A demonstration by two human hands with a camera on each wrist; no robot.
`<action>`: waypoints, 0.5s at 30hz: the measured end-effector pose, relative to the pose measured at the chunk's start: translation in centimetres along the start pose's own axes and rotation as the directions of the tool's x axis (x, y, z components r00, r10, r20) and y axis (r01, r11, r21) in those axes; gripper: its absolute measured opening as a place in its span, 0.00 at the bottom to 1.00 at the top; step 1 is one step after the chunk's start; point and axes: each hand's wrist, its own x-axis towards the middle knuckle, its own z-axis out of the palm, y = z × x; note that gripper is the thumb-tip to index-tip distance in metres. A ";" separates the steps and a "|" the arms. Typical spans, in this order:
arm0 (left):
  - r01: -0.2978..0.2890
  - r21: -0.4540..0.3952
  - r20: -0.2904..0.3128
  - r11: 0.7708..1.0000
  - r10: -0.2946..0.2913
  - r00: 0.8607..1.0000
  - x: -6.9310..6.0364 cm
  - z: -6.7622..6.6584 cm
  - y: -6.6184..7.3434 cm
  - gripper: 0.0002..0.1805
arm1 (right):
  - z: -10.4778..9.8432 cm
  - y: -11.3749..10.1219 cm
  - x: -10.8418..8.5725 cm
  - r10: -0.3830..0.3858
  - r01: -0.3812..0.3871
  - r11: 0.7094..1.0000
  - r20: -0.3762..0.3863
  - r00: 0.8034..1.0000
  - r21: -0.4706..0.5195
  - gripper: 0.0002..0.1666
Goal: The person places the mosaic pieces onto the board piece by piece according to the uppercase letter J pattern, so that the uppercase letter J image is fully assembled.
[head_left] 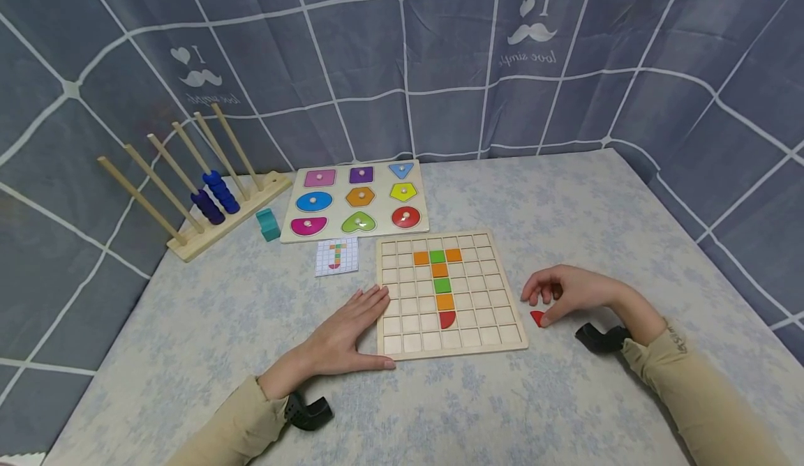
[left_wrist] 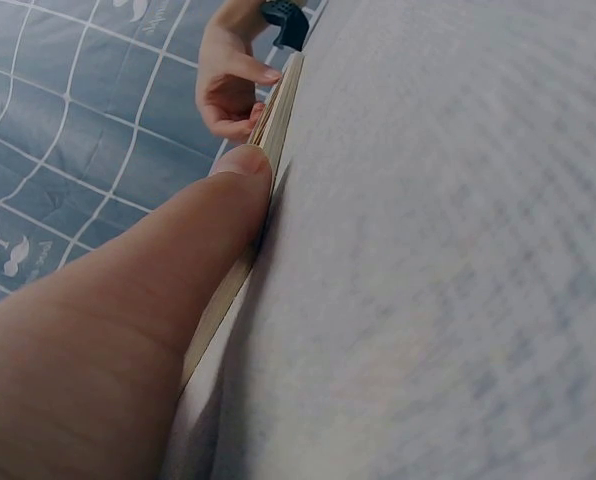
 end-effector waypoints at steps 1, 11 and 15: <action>0.003 -0.001 0.003 1.000 -0.003 1.000 0.0 0.0 0.0 0.57 | 0.1 -0.1 0.0 0.009 -0.009 1.000 -0.001 1.000 -0.001 0.21; 0.009 -0.005 0.016 1.000 -0.009 1.000 0.0 -0.1 0.1 0.57 | 0.2 -0.5 0.0 0.009 -0.011 0.998 0.040 0.999 0.062 0.16; 0.007 -0.006 0.015 1.000 -0.007 1.000 0.0 -0.1 0.1 0.57 | 0.3 -0.6 -0.1 0.017 -0.020 0.998 0.047 0.999 0.066 0.15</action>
